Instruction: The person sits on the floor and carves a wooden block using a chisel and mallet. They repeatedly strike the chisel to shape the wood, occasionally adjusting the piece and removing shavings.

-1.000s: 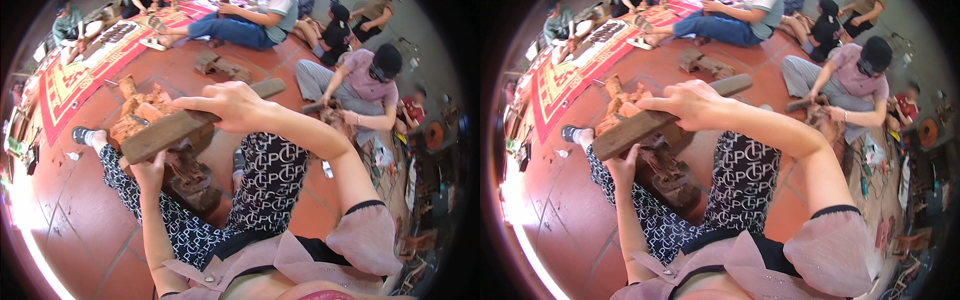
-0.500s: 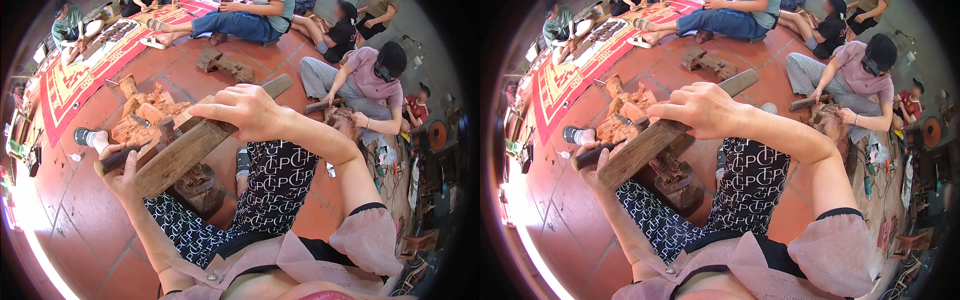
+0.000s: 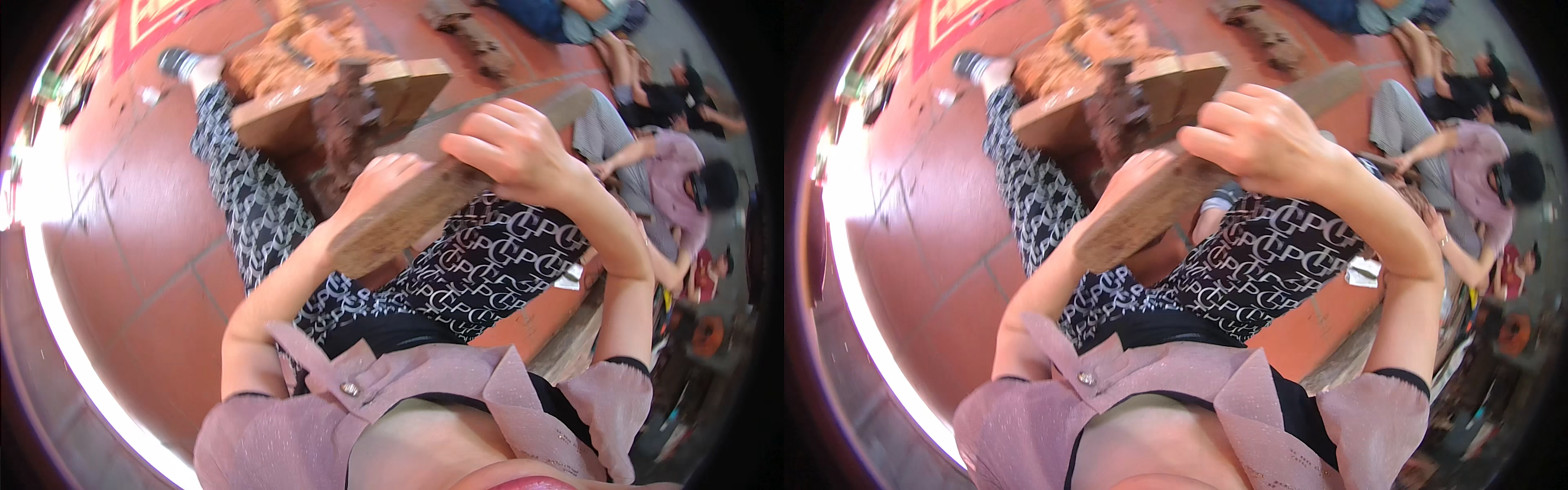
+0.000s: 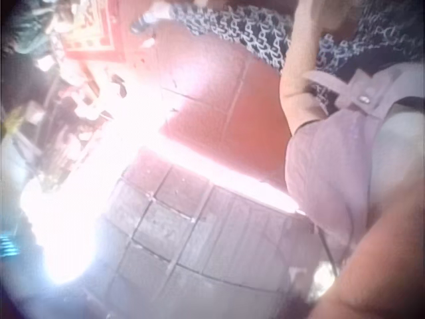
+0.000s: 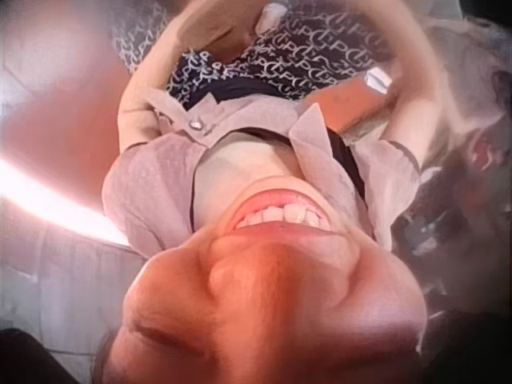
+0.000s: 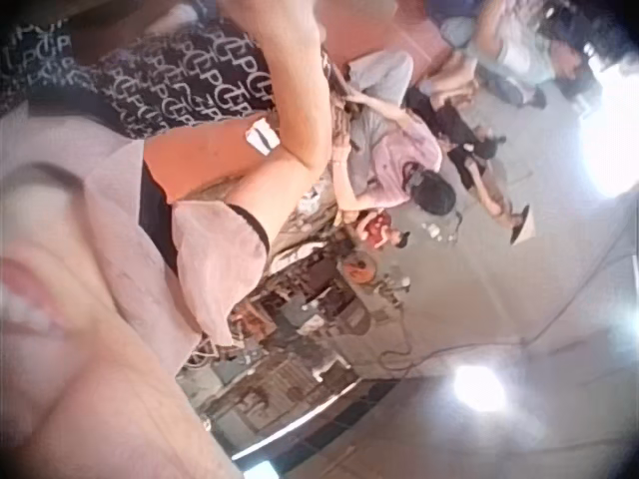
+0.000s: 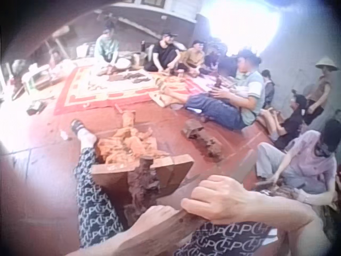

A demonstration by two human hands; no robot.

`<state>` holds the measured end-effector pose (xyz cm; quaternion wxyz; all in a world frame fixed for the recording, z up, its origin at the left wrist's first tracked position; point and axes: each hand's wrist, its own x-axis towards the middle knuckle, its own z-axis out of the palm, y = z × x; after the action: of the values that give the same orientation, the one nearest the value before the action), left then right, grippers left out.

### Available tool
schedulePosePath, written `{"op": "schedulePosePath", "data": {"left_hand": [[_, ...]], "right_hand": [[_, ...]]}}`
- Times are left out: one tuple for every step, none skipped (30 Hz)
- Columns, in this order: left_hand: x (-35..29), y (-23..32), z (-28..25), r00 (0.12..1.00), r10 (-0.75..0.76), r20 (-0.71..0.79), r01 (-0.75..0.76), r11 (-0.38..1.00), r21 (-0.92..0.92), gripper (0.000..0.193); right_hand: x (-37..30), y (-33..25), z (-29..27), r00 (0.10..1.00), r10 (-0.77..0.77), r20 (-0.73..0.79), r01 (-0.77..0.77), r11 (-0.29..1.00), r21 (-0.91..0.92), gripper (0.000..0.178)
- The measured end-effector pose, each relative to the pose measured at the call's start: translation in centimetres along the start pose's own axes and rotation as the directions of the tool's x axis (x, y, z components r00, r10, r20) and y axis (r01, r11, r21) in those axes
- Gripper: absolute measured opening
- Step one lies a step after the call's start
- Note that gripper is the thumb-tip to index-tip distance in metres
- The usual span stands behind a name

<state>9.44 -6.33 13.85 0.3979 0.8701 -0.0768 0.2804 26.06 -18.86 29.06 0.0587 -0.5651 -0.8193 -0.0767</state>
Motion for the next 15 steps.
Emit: {"op": "schedulePosePath", "data": {"left_hand": [[0.3, 0.6, -0.4, 1.0, -0.01, 0.008, 0.01, 1.0, -0.003, 0.034], [0.1, 1.2, -1.4, 0.998, -0.061, -0.013, 0.061, 0.998, -0.002, 0.028], [0.2, 1.8, -2.2, 0.994, -0.105, -0.013, 0.105, 0.994, 0.008, 0.025], [0.1, 2.4, -2.8, 0.989, -0.147, -0.012, 0.148, 0.989, 0.015, 0.022], [0.2, 2.6, -2.9, 0.989, -0.141, -0.037, 0.142, 0.99, 0.026, 0.02], [0.2, 2.9, -2.9, 0.989, -0.132, -0.06, 0.134, 0.99, 0.036, 0.018], [0.1, 3.1, -2.9, 0.989, -0.121, -0.082, 0.126, 0.991, 0.048, 0.017], [0.2, 3.2, -3.0, 0.987, -0.136, -0.088, 0.137, 0.99, 0.009, 0.016], [0.1, 3.3, -3.2, 0.984, -0.15, -0.093, 0.148, 0.989, -0.03, 0.015], [0.1, 3.3, -3.3, 0.982, -0.163, -0.096, 0.157, 0.985, -0.069, 0.014], [0.0, 3.2, -3.3, 0.985, -0.14, -0.102, 0.136, 0.99, -0.044, 0.015], [-0.2, 3.0, -3.4, 0.987, -0.117, -0.106, 0.116, 0.993, -0.019, 0.016], [-0.4, 2.8, -3.5, 0.989, -0.094, -0.11, 0.095, 0.995, 0.007, 0.017], [-0.6, 2.6, -3.4, 0.987, -0.089, -0.133, 0.09, 0.996, 0.001, 0.018], [-0.7, 2.4, -3.3, 0.984, -0.084, -0.156, 0.085, 0.996, -0.005, 0.019]], "right_hand": [[0.1, -0.7, -0.1, 1.0, -0.001, 0.001, 0.001, 1.0, 0.024, 0.038], [0.7, -1.0, 0.1, 1.0, -0.022, -0.002, 0.022, 0.998, 0.051, 0.034], [0.8, -1.1, 0.2, 1.0, -0.022, 0.003, 0.022, 0.998, 0.06, 0.03], [1.1, -1.2, 0.4, 0.999, -0.044, 0.004, 0.044, 0.996, 0.081, 0.03], [1.0, -1.2, 0.4, 0.999, -0.048, 0.007, 0.047, 0.995, 0.083, 0.03], [0.9, -1.2, 0.4, 0.999, -0.049, 0.01, 0.048, 0.995, 0.085, 0.029], [0.7, -1.1, 0.4, 0.998, -0.057, 0.008, 0.056, 0.995, 0.082, 0.032], [0.6, -0.8, 0.3, 0.998, -0.054, 0.025, 0.052, 0.996, 0.078, 0.035], [0.5, -0.5, 0.2, 0.998, -0.049, 0.042, 0.046, 0.996, 0.074, 0.038], [0.5, -0.4, 0.1, 0.997, -0.044, 0.059, 0.04, 0.997, 0.069, 0.04], [0.6, -0.3, 0.1, 0.999, -0.032, 0.041, 0.029, 0.997, 0.074, 0.041], [0.6, -0.3, 0.0, 1.0, -0.02, 0.024, 0.018, 0.997, 0.079, 0.041], [0.7, -0.3, 0.0, 1.0, -0.008, 0.006, 0.007, 0.996, 0.084, 0.042], [0.7, -0.2, 0.0, 1.0, -0.009, 0.005, 0.008, 0.997, 0.081, 0.04], [0.6, -0.1, -0.1, 1.0, -0.009, 0.005, 0.009, 0.997, 0.078, 0.039]]}}
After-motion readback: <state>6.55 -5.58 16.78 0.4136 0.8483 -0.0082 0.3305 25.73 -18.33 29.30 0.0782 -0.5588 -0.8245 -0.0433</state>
